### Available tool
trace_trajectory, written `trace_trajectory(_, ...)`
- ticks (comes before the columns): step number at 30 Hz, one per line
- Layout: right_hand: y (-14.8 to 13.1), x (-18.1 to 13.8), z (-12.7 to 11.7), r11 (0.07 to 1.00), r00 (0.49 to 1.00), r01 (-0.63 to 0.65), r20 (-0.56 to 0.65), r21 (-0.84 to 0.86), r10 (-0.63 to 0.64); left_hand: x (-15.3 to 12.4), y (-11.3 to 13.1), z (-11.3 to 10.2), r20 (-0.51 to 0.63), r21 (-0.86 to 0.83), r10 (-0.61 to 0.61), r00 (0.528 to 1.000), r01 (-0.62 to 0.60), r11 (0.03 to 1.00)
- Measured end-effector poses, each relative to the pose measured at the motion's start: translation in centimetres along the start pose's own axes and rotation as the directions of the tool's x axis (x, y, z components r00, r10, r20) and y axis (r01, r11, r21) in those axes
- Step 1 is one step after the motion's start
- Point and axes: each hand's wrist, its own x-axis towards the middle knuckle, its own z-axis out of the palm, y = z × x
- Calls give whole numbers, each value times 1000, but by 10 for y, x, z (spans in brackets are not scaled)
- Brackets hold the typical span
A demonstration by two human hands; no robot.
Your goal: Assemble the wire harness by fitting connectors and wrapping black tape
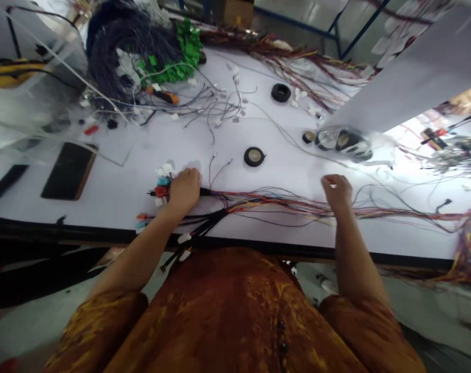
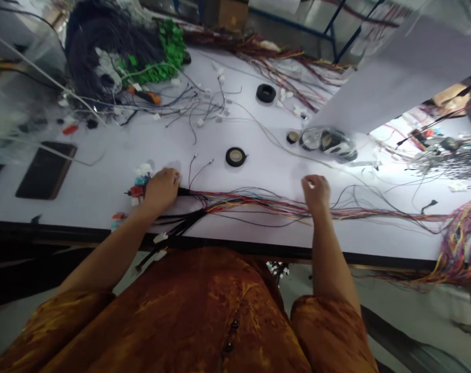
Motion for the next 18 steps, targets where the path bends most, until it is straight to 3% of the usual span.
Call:
trace_trajectory(5,-117,66,68,963,953,257,143,83,-267,27,10,-10,12,-57,-25,1000,26,998)
trace_trajectory(7,-157,101,90,963,945,268,206,-36,-255,35,14,-13,26,-127,-51,998,54,990)
trace_trajectory(9,-184,135,105,972,958,187,244,-141,-149,39,15,-15,49,-207,-56,997,66,976)
trace_trajectory(11,-198,162,114,980,965,97,258,-172,-50,40,12,-16,45,-302,-55,997,66,951)
trace_trajectory(14,-199,183,117,991,966,40,259,-128,-5,39,4,-17,-11,-466,-88,996,73,882)
trace_trajectory(16,-194,180,112,996,970,22,242,-86,-1,40,1,-19,-24,-600,-114,993,77,796)
trace_trajectory(18,-191,160,101,998,989,35,142,52,-42,43,4,-22,43,-751,-114,993,108,651)
